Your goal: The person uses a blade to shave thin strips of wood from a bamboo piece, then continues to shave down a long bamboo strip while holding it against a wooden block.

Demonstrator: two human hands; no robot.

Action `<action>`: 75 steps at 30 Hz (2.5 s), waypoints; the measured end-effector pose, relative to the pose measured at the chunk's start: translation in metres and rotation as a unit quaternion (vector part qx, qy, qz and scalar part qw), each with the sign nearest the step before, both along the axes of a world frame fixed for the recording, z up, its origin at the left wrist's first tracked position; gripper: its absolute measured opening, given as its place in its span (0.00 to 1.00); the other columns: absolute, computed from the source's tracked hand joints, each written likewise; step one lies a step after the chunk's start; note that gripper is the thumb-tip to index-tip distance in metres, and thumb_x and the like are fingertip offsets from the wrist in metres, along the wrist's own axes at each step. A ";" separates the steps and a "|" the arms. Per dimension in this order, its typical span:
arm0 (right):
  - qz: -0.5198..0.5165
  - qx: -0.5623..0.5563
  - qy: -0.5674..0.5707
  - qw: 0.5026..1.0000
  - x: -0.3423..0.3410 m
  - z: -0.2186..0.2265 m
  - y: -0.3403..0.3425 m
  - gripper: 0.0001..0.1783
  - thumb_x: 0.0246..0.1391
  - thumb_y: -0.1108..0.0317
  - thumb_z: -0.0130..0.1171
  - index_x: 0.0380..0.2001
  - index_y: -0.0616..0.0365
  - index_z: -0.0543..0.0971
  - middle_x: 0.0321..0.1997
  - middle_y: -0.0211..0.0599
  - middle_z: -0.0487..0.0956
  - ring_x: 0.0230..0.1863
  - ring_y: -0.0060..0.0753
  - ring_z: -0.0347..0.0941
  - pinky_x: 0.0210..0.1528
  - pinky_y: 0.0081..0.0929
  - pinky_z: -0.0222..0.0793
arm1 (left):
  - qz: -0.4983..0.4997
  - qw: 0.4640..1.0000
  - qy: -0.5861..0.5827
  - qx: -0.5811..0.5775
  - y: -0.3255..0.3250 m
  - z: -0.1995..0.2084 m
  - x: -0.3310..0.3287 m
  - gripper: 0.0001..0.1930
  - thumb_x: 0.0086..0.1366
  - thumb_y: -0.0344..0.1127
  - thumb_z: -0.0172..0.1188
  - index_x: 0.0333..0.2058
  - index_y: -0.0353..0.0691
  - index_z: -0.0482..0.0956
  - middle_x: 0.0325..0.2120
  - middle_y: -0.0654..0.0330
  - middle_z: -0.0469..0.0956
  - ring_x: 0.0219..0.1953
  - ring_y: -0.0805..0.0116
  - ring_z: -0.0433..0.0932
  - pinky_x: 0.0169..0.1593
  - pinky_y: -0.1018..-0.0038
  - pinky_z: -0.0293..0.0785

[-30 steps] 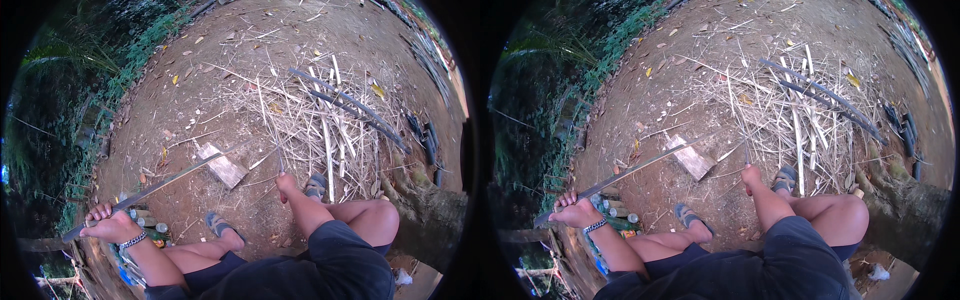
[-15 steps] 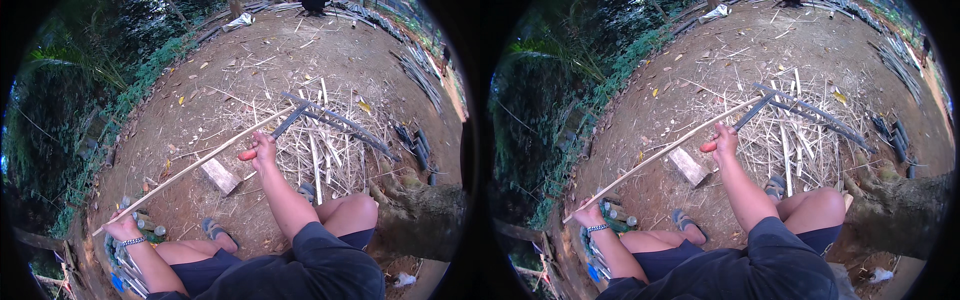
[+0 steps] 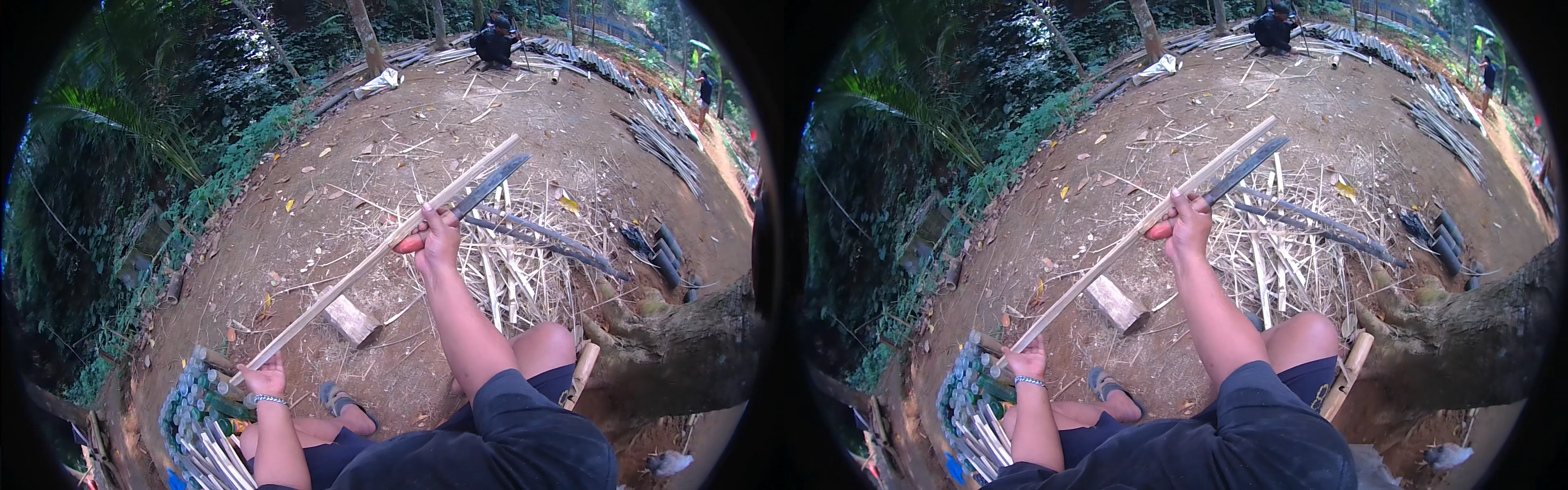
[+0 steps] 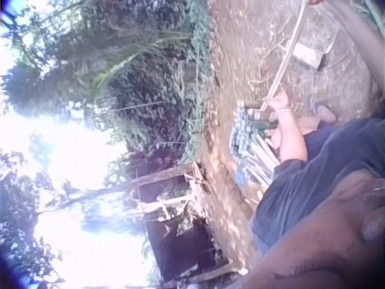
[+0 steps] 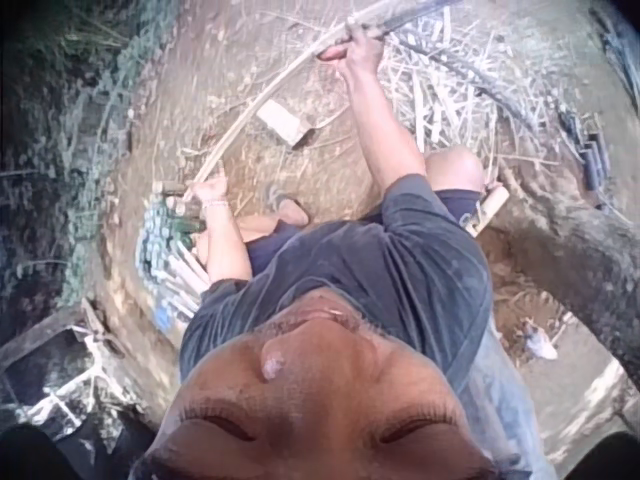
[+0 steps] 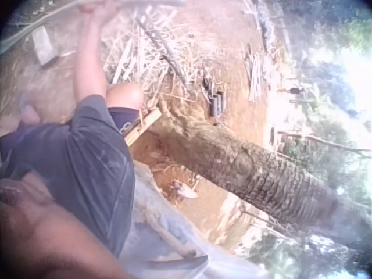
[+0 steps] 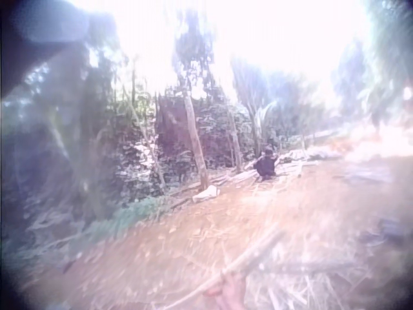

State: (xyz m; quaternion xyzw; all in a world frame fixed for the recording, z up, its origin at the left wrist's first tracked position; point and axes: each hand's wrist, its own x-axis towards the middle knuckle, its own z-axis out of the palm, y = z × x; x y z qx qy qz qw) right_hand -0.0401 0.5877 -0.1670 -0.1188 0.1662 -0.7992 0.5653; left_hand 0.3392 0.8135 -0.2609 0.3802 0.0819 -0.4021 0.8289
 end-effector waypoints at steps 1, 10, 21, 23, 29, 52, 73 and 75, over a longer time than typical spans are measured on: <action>-0.002 -0.018 0.017 1.000 -0.007 0.011 0.003 0.14 0.52 0.77 0.66 0.34 0.59 0.68 0.24 0.30 0.72 0.22 0.21 0.68 0.25 0.22 0.70 | -0.096 0.994 0.026 0.042 0.000 -0.001 -0.019 0.32 0.71 0.62 0.41 0.52 0.34 0.64 0.47 0.53 0.71 0.49 0.53 0.76 0.50 0.51 0.76; 0.057 -0.176 0.184 0.965 -0.031 0.112 0.029 0.23 0.46 0.76 0.72 0.41 0.57 0.68 0.29 0.29 0.74 0.26 0.23 0.73 0.29 0.21 0.72 | -0.356 0.737 -0.573 -0.038 -0.050 0.170 -0.158 0.18 0.72 0.40 0.52 0.53 0.32 0.72 0.44 0.54 0.80 0.49 0.65 0.79 0.50 0.72 0.77; 0.190 -0.171 0.403 0.879 0.034 0.135 0.077 0.21 0.44 0.74 0.72 0.37 0.58 0.70 0.34 0.34 0.80 0.34 0.25 0.78 0.35 0.24 0.74 | -0.273 0.730 -0.565 -0.269 -0.130 0.348 -0.228 0.19 0.74 0.44 0.50 0.54 0.36 0.74 0.29 0.66 0.77 0.30 0.78 0.75 0.35 0.79 0.75; 0.141 -0.165 0.436 0.873 0.034 0.138 0.080 0.20 0.45 0.73 0.72 0.37 0.58 0.70 0.39 0.40 0.82 0.32 0.22 0.74 0.36 0.22 0.71 | -0.186 0.754 -0.565 -0.279 -0.137 0.343 -0.214 0.18 0.74 0.44 0.50 0.52 0.38 0.76 0.22 0.70 0.71 0.25 0.81 0.71 0.27 0.82 0.71; 0.109 -0.070 0.490 0.862 -0.016 0.097 0.085 0.20 0.46 0.71 0.71 0.37 0.59 0.69 0.37 0.41 0.82 0.26 0.19 0.72 0.28 0.21 0.70 | -0.109 0.808 -0.507 -0.281 -0.122 0.360 -0.161 0.27 0.75 0.55 0.39 0.52 0.35 0.73 0.27 0.68 0.62 0.25 0.79 0.61 0.27 0.80 0.61; 0.328 0.093 0.739 0.580 0.038 -0.145 0.115 0.25 0.49 0.59 0.65 0.46 0.62 0.74 0.41 0.55 0.80 0.44 0.53 0.78 0.48 0.44 0.72 | 0.073 0.889 -0.405 -0.201 -0.113 0.216 -0.090 0.23 0.74 0.58 0.40 0.34 0.43 0.67 0.17 0.68 0.58 0.18 0.78 0.56 0.23 0.79 0.54; 0.412 0.062 0.747 0.518 0.082 -0.186 0.058 0.16 0.60 0.62 0.52 0.45 0.61 0.76 0.42 0.54 0.80 0.45 0.55 0.78 0.49 0.47 0.73 | 0.104 0.847 -0.485 -0.191 -0.107 0.177 -0.056 0.24 0.73 0.59 0.41 0.29 0.45 0.66 0.16 0.70 0.55 0.16 0.79 0.51 0.20 0.81 0.47; 0.402 0.189 0.729 0.520 0.057 -0.261 0.046 0.16 0.56 0.65 0.54 0.46 0.60 0.75 0.39 0.54 0.80 0.43 0.57 0.78 0.47 0.49 0.73 | 0.091 0.846 -0.488 -0.195 -0.110 0.177 -0.052 0.24 0.73 0.59 0.41 0.29 0.45 0.67 0.16 0.69 0.56 0.16 0.79 0.51 0.20 0.81 0.47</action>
